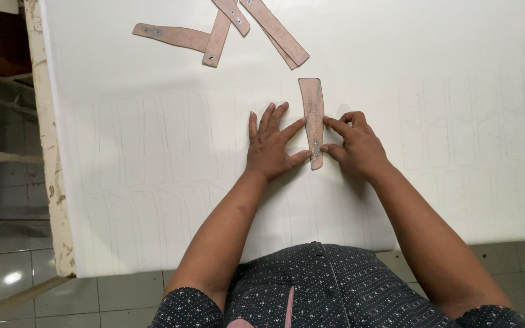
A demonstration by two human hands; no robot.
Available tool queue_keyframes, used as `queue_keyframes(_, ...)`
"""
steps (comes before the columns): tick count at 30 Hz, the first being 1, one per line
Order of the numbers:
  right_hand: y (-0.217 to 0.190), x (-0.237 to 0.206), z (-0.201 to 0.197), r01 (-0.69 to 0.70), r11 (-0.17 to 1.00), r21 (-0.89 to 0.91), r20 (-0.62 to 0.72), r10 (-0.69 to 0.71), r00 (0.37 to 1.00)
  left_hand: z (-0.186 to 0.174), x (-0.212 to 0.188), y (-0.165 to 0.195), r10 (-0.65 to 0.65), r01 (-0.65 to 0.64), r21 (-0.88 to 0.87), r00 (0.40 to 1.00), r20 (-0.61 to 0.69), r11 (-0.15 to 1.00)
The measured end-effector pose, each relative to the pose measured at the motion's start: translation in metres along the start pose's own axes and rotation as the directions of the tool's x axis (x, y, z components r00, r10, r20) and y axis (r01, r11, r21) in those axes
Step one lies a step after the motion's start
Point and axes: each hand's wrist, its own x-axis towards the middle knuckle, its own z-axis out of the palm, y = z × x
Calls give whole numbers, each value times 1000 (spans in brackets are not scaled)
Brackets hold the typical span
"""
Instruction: The person places a leather pattern on a large white sheet and traces its outline with a pencil. They repeat this process multiple times, repositioning the pattern to create several identical outlines on the sheet.
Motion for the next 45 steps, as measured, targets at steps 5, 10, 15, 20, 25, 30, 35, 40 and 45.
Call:
queue_keyframes(5,-2,-1,-2,-11,1000,11,18,11,1000,0,0,0,3,-3,-5,1000,-3,1000)
queue_keyframes(10,3,1,2,31,999,-13,-10,-31,999,-1,0,2,13,-13,5,1000,-26,1000)
queue_keyframes(15,14,7,9,55,998,-16,-20,-55,998,5,0,14,39,-39,53,999,-5,998)
queue_keyframes(20,9,22,-2,108,986,131,-96,-95,991,13,-6,48,152,-168,189,984,97,967)
queue_keyframes(25,-22,28,-31,195,979,62,-141,-184,973,12,-6,86,-263,335,-161,898,352,928)
queue_keyframes(30,-54,35,-44,120,991,61,121,-127,984,5,-3,91,-287,400,-220,865,412,890)
queue_keyframes(35,-60,37,-39,124,992,26,212,-127,969,6,-2,88,-267,362,-182,877,399,914)
queue_keyframes(40,-52,54,-32,270,963,-22,91,-267,959,2,-10,82,-56,49,29,949,311,998)
queue_keyframes(45,-47,94,-36,480,873,-84,-162,-488,858,-1,-13,74,151,-190,187,967,205,964)
